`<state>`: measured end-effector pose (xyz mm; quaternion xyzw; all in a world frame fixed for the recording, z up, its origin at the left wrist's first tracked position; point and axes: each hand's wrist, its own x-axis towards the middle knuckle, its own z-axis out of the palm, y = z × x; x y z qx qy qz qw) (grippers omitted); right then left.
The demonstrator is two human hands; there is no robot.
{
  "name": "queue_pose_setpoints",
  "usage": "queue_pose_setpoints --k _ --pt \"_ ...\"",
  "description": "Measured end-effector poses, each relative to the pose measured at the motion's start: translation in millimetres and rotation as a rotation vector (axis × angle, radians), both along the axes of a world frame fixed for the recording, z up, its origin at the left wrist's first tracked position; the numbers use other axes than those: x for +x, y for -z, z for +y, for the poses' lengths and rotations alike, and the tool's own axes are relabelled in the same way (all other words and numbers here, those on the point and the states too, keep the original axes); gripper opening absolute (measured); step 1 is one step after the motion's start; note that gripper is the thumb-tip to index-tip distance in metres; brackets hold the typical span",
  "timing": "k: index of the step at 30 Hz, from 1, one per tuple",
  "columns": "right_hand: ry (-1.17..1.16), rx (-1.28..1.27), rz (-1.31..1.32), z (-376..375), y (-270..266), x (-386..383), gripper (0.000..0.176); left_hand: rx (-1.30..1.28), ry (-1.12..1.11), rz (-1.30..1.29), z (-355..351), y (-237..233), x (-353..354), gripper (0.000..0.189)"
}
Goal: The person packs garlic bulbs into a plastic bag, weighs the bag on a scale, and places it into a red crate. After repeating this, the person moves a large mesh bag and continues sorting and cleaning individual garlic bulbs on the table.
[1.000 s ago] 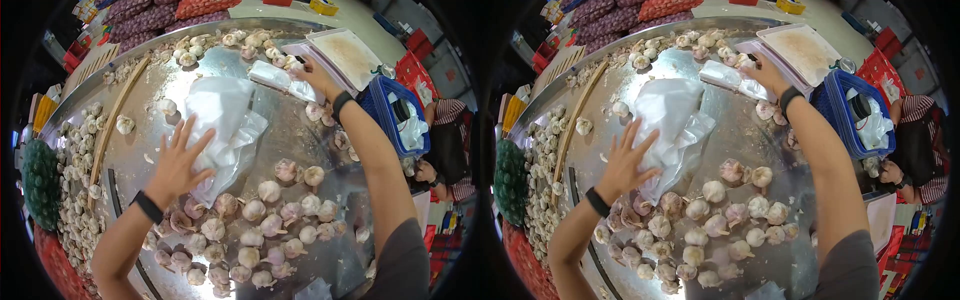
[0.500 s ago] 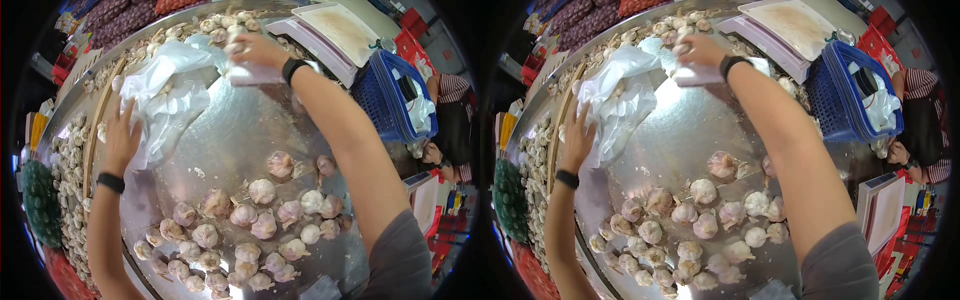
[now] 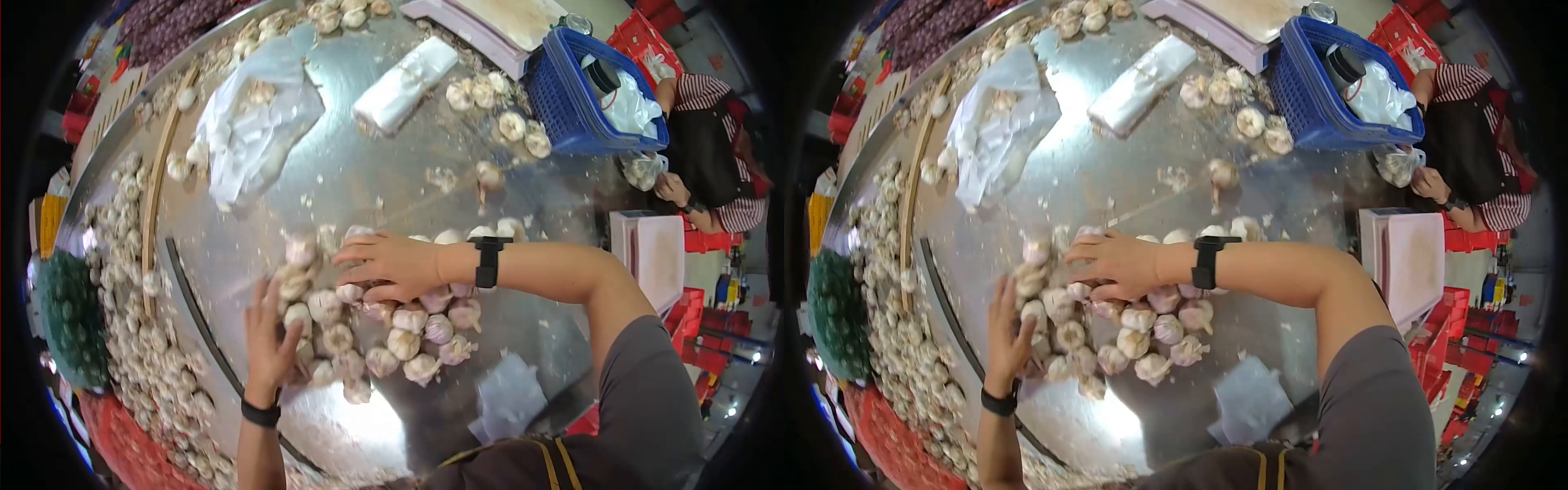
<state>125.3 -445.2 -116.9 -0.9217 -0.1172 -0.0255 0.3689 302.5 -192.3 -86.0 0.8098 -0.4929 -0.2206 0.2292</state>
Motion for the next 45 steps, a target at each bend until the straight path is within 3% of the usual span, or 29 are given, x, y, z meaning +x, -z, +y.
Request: queue_pose_setpoints --k 2,4,6,8,10,14,17,19,22,29,32,35,38,40,42,44,45 --pt "-0.039 0.066 0.027 29 -6 -32 0.044 -0.068 0.125 0.058 -3 -11 -28 0.061" --pt "0.083 -0.114 0.019 45 -36 -62 0.046 -0.028 0.125 0.022 4 -28 -62 0.060" --pt "0.365 0.031 0.001 49 -70 -96 0.039 -0.007 0.139 -0.013 23 -38 -84 0.059" --pt "0.784 0.126 -0.018 55 -88 -152 0.028 -0.168 -0.063 0.070 50 -41 -108 0.055" --pt "1.182 0.342 0.256 77 -99 -215 0.019 -0.172 -0.120 0.103 79 -54 -142 0.049" --pt "1.233 0.240 0.465 141 -80 -303 0.021 -0.155 -0.139 0.178 133 -58 -219 0.040" --pt "1.287 0.119 0.582 181 -64 -310 0.027 -0.126 -0.130 0.260 153 -63 -257 0.034" --pt "1.190 -0.050 0.788 184 -64 -302 0.035 -0.124 -0.127 0.268 162 -69 -272 0.033" --pt "1.164 -0.067 0.886 188 -49 -307 0.035 -0.117 -0.103 0.284 170 -81 -278 0.032" --pt "1.138 -0.041 0.675 191 -30 -347 0.027 -0.129 -0.121 0.210 187 -99 -279 0.030" --pt "1.134 0.031 0.547 191 -63 -358 0.024 -0.058 -0.092 0.274 188 -106 -284 0.032" --pt "1.107 -0.077 0.297 201 -94 -359 0.018 -0.039 -0.109 0.433 173 -108 -297 0.035" --pt "0.972 -0.070 0.145 230 -127 -344 0.014 -0.263 0.043 0.352 127 -147 -335 0.038" --pt "0.778 -0.025 -0.077 245 -140 -337 0.010 -0.273 0.138 0.333 108 -150 -349 0.036" --pt "0.798 -0.026 -0.063 249 -144 -339 0.010 -0.275 0.235 0.313 105 -143 -351 0.034" --pt "0.824 -0.023 -0.044 249 -142 -343 0.011 0.007 0.167 0.435 108 -122 -349 0.027" --pt "0.831 -0.013 0.006 247 -141 -346 0.015 0.011 0.172 0.434 110 -118 -350 0.027"
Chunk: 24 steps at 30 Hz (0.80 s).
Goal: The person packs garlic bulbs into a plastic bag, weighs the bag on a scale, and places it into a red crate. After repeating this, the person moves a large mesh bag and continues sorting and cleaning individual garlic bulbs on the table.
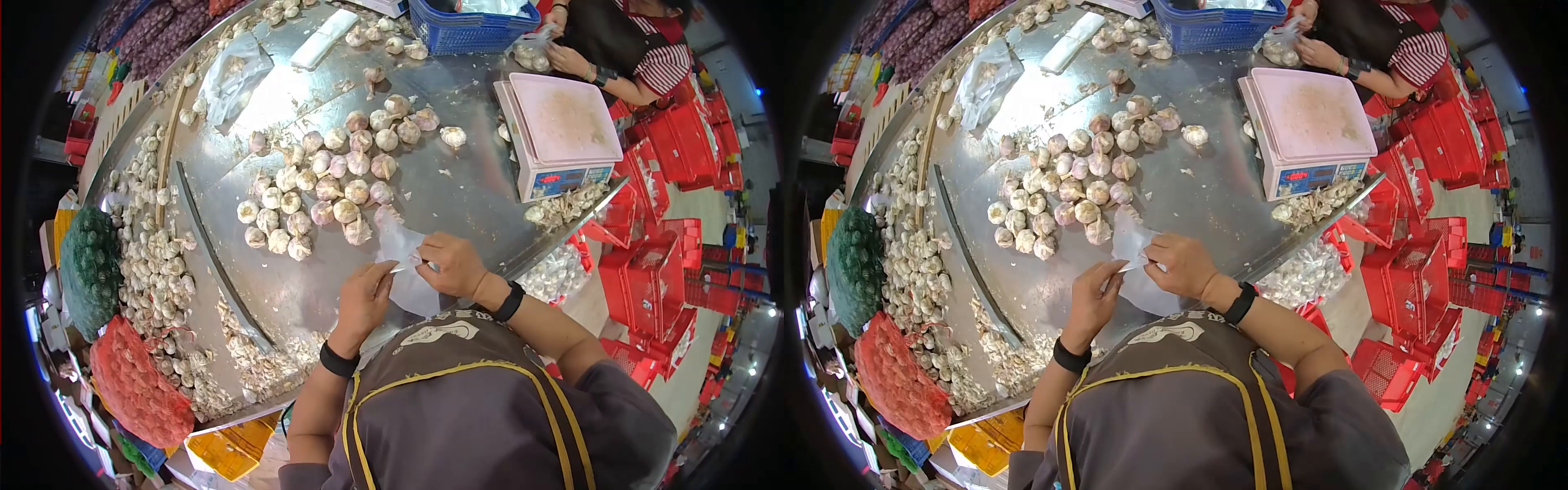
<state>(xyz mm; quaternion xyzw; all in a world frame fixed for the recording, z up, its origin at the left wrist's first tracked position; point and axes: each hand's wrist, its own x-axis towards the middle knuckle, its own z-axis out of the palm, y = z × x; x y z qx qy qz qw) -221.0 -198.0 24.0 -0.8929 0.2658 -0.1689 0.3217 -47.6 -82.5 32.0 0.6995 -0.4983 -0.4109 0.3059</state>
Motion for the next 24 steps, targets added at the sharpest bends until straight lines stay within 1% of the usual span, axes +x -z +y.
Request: queue_pose_setpoints --k 1,2,3,4,5,6,7,8,9,10,11,12,13,14,15,16,17,18,19,20,22,23,24 --pt "0.005 0.030 0.040 0 1 -2 0.021 -0.054 -0.028 -0.011 2 3 -1 0.024" --pt "0.008 0.035 0.039 3 2 -2 0.021 -0.108 -0.057 -0.021 5 5 -2 0.021" --pt "0.059 -0.017 -0.086 5 -6 6 0.029 -0.106 -0.057 -0.023 6 8 -1 0.021" --pt "0.105 -0.073 -0.212 6 -10 14 0.037 -0.260 -0.040 -0.169 5 10 0 0.021" --pt "0.097 -0.075 -0.216 7 -7 21 0.037 -0.413 -0.024 -0.317 4 12 1 0.020" --pt "0.096 -0.029 -0.280 8 0 29 0.041 -0.412 -0.033 -0.324 3 10 3 0.020" --pt "0.092 0.018 -0.345 9 7 35 0.045 -0.475 -0.013 -0.357 2 9 5 0.016" --pt "0.077 0.018 -0.354 9 12 36 0.045 -0.537 0.006 -0.392 2 6 6 0.012" --pt "-0.109 0.374 -0.138 11 16 33 0.045 -0.536 -0.005 -0.405 6 2 8 0.012" --pt "-0.298 0.715 0.091 11 23 31 0.044 -0.467 -0.108 -0.235 9 -5 9 0.011" --pt "-0.418 0.723 0.187 14 51 29 0.041 -0.398 -0.209 -0.062 12 -14 11 0.011" --pt "-0.536 0.729 0.285 19 84 25 0.037 -0.425 -0.379 -0.047 13 -31 12 0.016" --pt "-0.550 0.721 0.286 19 100 16 0.037 -0.455 -0.568 0.016 16 -47 19 0.018" --pt "-0.567 0.591 0.170 16 112 5 0.032 -0.484 -0.756 0.082 20 -62 27 0.019" --pt "-0.576 0.467 0.055 14 118 -7 0.027 -0.603 -0.854 0.104 21 -78 37 0.020" --pt "-0.585 0.470 0.057 10 121 -18 0.027 -0.721 -0.950 0.126 20 -90 48 0.020" --pt "-0.516 0.459 0.293 1 123 -26 0.024 -0.728 -0.962 0.123 18 -96 58 0.020" --pt "-0.439 0.443 0.527 -7 123 -34 0.022 -0.801 -1.039 0.228 17 -100 67 0.019" --pt "-0.444 0.444 0.527 -12 121 -40 0.022 -0.868 -1.108 0.333 20 -102 75 0.019" --pt "-0.414 0.440 0.559 -20 119 -43 0.022 -0.873 -1.109 0.328 27 -94 85 0.019" --pt "-0.396 0.433 0.590 -32 121 -56 0.023 -0.756 -1.177 0.263 48 -55 106 0.025" --pt "-0.245 0.435 0.678 -37 132 -69 0.024 -0.759 -1.180 0.257 61 -41 120 0.025" --pt "-0.092 0.437 0.763 -42 139 -81 0.026 -0.722 -1.333 0.254 78 -27 135 0.021"
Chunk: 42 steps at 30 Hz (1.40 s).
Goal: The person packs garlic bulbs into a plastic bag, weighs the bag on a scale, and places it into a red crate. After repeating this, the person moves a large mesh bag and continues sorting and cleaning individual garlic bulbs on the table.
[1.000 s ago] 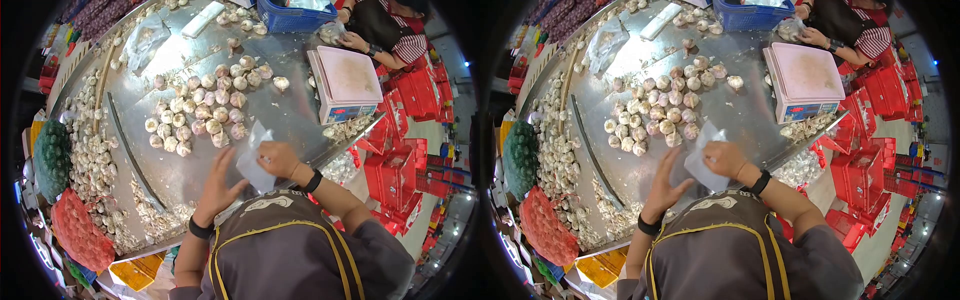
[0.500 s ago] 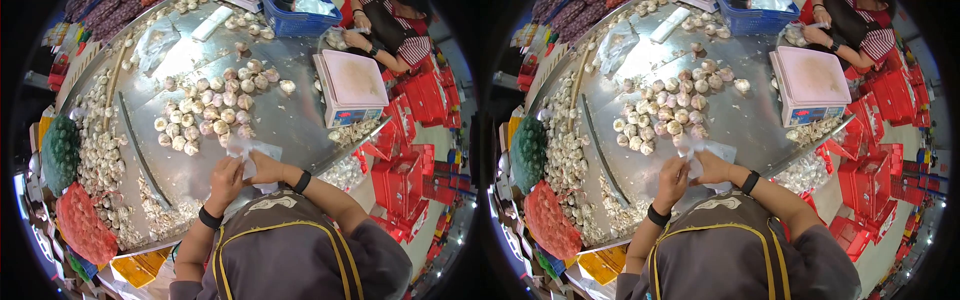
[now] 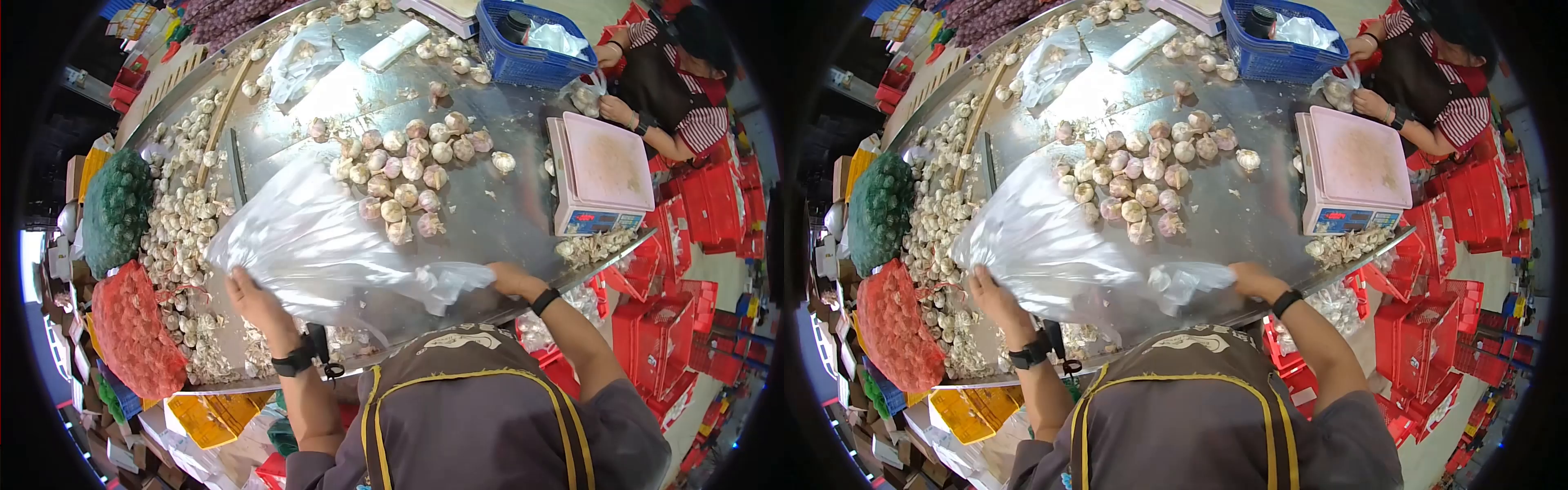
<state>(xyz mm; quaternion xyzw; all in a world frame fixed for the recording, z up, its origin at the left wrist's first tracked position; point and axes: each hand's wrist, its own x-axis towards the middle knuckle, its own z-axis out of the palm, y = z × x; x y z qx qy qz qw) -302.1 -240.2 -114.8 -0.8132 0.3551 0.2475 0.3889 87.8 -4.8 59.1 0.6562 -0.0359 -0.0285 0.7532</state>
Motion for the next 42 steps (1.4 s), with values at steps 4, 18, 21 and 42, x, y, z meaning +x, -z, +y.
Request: queue_pose_setpoints --k 4,18,21,42 --pt "0.006 -0.082 -0.027 -38 -23 -30 0.046 0.526 -0.082 0.026 97 79 40 0.021" --pt "-0.311 0.023 -0.514 58 -32 123 0.032 0.044 0.214 0.427 8 -34 -42 0.027" --pt "-0.341 0.008 -0.253 36 -3 85 0.026 0.151 0.094 0.307 45 -70 -11 0.037" --pt "0.673 1.371 -0.527 66 -101 170 0.048 0.112 0.053 0.456 -9 119 -41 0.028"
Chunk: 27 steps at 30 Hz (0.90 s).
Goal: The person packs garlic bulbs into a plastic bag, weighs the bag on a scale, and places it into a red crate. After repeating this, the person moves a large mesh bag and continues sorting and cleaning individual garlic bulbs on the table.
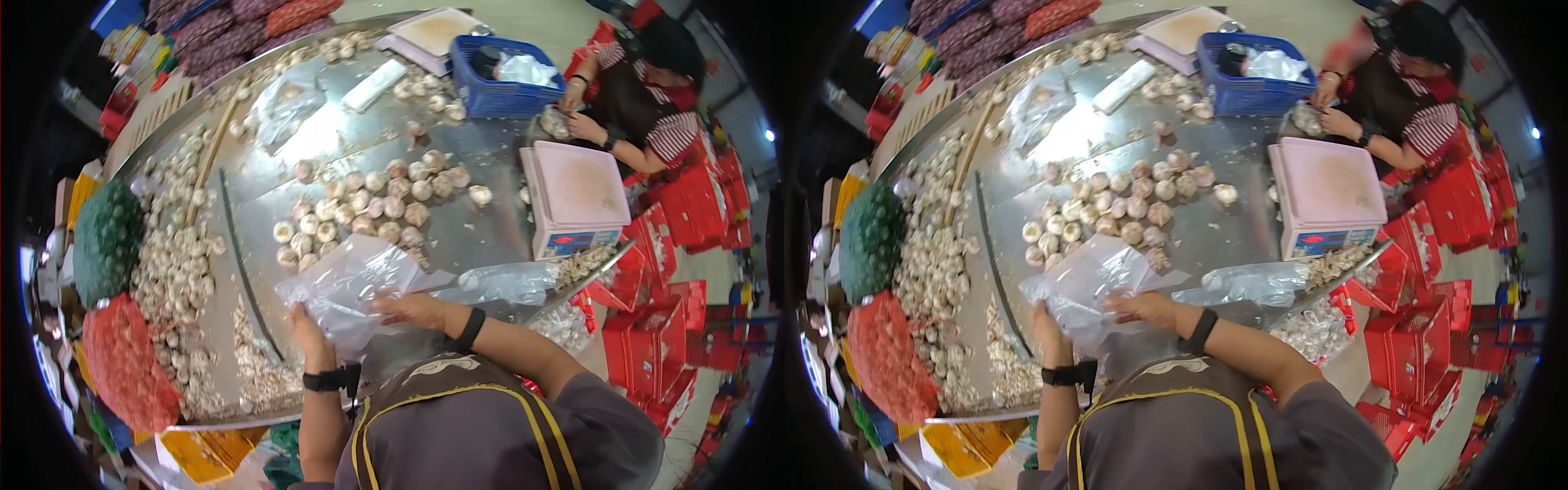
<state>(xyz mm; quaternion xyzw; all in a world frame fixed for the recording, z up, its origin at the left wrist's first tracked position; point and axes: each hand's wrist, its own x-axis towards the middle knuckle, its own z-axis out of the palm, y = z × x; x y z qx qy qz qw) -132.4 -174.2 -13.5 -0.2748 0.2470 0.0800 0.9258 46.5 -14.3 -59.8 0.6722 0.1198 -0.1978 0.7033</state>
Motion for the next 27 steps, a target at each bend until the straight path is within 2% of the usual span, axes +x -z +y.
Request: queue_pose_setpoints --k 2,3,4,5,6,7,8,9,10,11,12,13,14,15,18,19,20,21,22,23,24,25,26,27 --pt "-0.031 -0.213 0.158 6 22 -2 0.035 0.071 0.089 -0.108 -2 -21 -10 0.028" --pt "0.016 -0.236 0.173 6 23 -3 0.035 0.079 0.078 -0.098 -3 -22 -11 0.025" --pt "0.045 -0.260 0.129 5 23 -2 0.036 -0.060 0.070 -0.060 1 -13 -10 0.024" --pt "0.065 -0.281 0.082 2 23 -3 0.036 -0.072 0.163 -0.108 9 -3 -5 0.023" --pt "0.092 -0.295 0.087 -2 22 -3 0.036 0.172 0.371 -0.116 22 -11 2 0.023" --pt "0.037 -0.492 0.167 -6 21 -1 0.036 0.102 0.364 -0.309 16 -20 -3 0.022" --pt "-0.021 -0.685 0.249 -10 20 1 0.036 0.307 0.303 -0.535 12 -30 -10 0.021" --pt "-0.003 -0.689 0.249 -11 18 1 0.036 0.513 0.230 -0.761 3 -64 -23 0.020" --pt "-0.057 -0.889 0.278 -10 14 1 0.036 0.506 0.242 -0.769 5 -74 -20 0.020" --pt "-0.117 -1.088 0.310 -7 12 0 0.038 0.434 0.404 -0.719 9 -80 -20 0.018" --pt "-0.110 -1.086 0.314 1 16 2 0.038 0.365 0.560 -0.663 12 -84 -20 0.016" --pt "0.013 -1.088 0.132 12 22 7 0.040 0.366 0.563 -0.663 6 -93 -29 0.016" --pt "0.133 -1.082 -0.054 20 27 9 0.043 0.182 0.758 -0.382 -3 -100 -45 0.014" --pt "0.131 -1.078 -0.058 22 24 10 0.043 -0.005 0.930 -0.095 -10 -105 -54 0.012" --pt "0.077 -1.132 -0.050 23 -3 9 0.045 -0.143 0.998 -0.031 -13 -100 -56 0.012" --pt "0.224 -1.197 -0.037 20 -10 3 0.041 -0.140 0.997 -0.033 -11 -97 -52 0.012" --pt "0.370 -1.259 -0.023 17 -14 -5 0.037 -0.318 0.774 0.159 -7 -92 -44 0.011" --pt "0.095 -1.551 0.063 3 24 -18 0.032 -0.487 0.536 0.345 -2 -86 -36 0.012" --pt "-0.203 -1.822 0.149 -11 64 -32 0.027 -0.144 0.631 -0.150 5 -75 -27 0.012" --pt "0.029 -1.394 0.321 -19 65 -50 0.025 -0.142 0.621 -0.150 12 -74 -11 0.012" --pt "0.233 -0.946 0.468 -28 64 -69 0.023 -0.412 0.524 0.174 20 -73 5 0.010" --pt "0.106 -1.071 0.503 -36 62 -83 0.025 -0.676 0.404 0.495 28 -72 14 0.009" --pt "-0.029 -1.193 0.527 -42 60 -88 0.027 -0.643 0.402 0.508 33 -68 16 0.008" --pt "-0.054 -1.188 0.508 -38 53 -82 0.027 -0.637 0.374 0.498 31 -76 9 0.008"
